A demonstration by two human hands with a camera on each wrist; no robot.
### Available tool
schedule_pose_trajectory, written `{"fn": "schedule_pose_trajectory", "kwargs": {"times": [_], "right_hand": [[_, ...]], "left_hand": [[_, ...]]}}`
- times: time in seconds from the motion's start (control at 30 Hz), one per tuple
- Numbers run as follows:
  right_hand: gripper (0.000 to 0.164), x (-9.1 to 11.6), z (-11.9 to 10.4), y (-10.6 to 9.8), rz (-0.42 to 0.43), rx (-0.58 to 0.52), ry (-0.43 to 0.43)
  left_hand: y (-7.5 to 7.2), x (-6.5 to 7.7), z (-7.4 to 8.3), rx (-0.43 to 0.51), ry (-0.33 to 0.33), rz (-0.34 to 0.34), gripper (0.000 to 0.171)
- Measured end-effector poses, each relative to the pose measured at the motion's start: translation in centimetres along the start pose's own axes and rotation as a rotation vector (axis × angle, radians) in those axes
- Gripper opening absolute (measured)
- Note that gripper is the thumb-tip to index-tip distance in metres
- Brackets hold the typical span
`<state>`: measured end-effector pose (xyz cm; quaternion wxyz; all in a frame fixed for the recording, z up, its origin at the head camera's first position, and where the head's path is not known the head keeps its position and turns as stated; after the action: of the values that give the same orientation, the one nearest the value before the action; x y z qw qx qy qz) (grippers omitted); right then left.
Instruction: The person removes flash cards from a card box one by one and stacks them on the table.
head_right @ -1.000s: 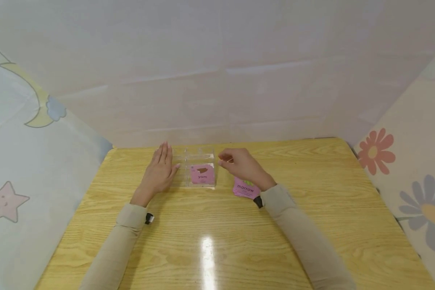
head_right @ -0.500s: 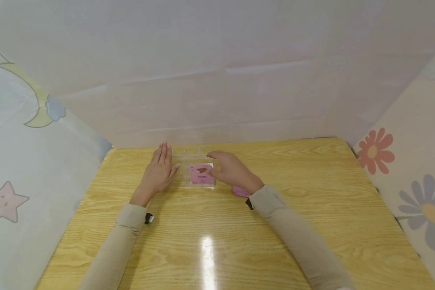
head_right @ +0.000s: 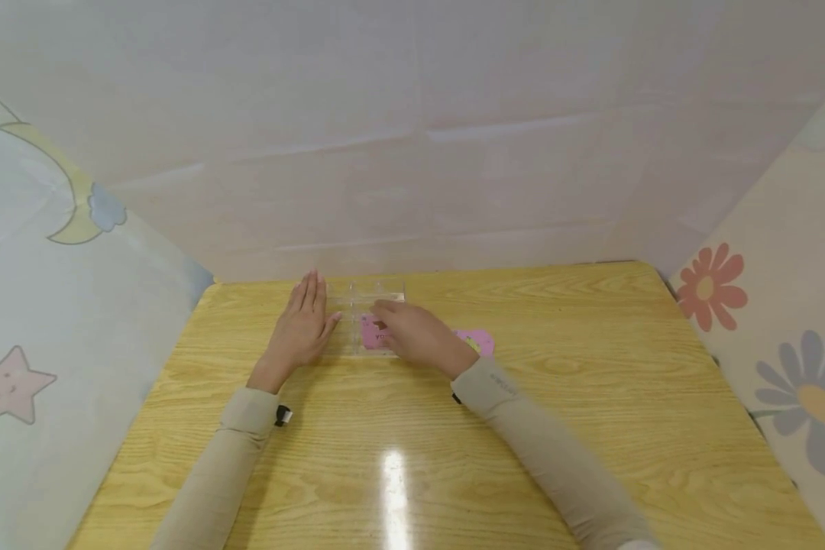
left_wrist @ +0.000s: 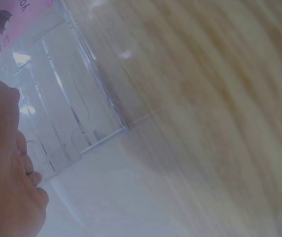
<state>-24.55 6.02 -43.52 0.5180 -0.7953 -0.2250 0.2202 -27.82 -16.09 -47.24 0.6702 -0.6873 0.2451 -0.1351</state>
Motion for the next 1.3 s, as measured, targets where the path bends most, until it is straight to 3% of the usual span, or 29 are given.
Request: {"fn": "schedule_pose_trajectory", "kwargs": {"times": [0.2,0.63,1.03,1.3], "right_hand": [[0.054,0.2,-0.4,1.0,0.048,0.130,-0.035],[0.053,0.0,-1.0,2.4,0.063,0.365,-0.066],[0.051,-0.2,-1.3,2.7,0.130,0.466,-0.112],[0.047,-0.2,-1.2,2.8,0.139,0.464,-0.109]], "left_hand": [[0.1,0.0,0.0,-0.003,-0.007,0.000,0.077],[0.1,0.0,0.1,0.010,-0.006,0.010,0.078],[-0.1,0.1,0.1,0.005,-0.004,0.011,0.079],[-0.1,0.2,0.0,0.012,-0.004,0.013,0.079]]}}
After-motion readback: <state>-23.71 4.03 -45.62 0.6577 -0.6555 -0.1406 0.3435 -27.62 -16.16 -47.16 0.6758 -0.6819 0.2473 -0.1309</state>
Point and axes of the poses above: each hand's wrist, its own x-axis away from the middle knuckle, its own y-axis out of the palm, z = x × y, the point moved 5 cm from there along -x, towards the middle knuckle, and after that the axes turned 10 degrees about y, right-handed, at the moved point
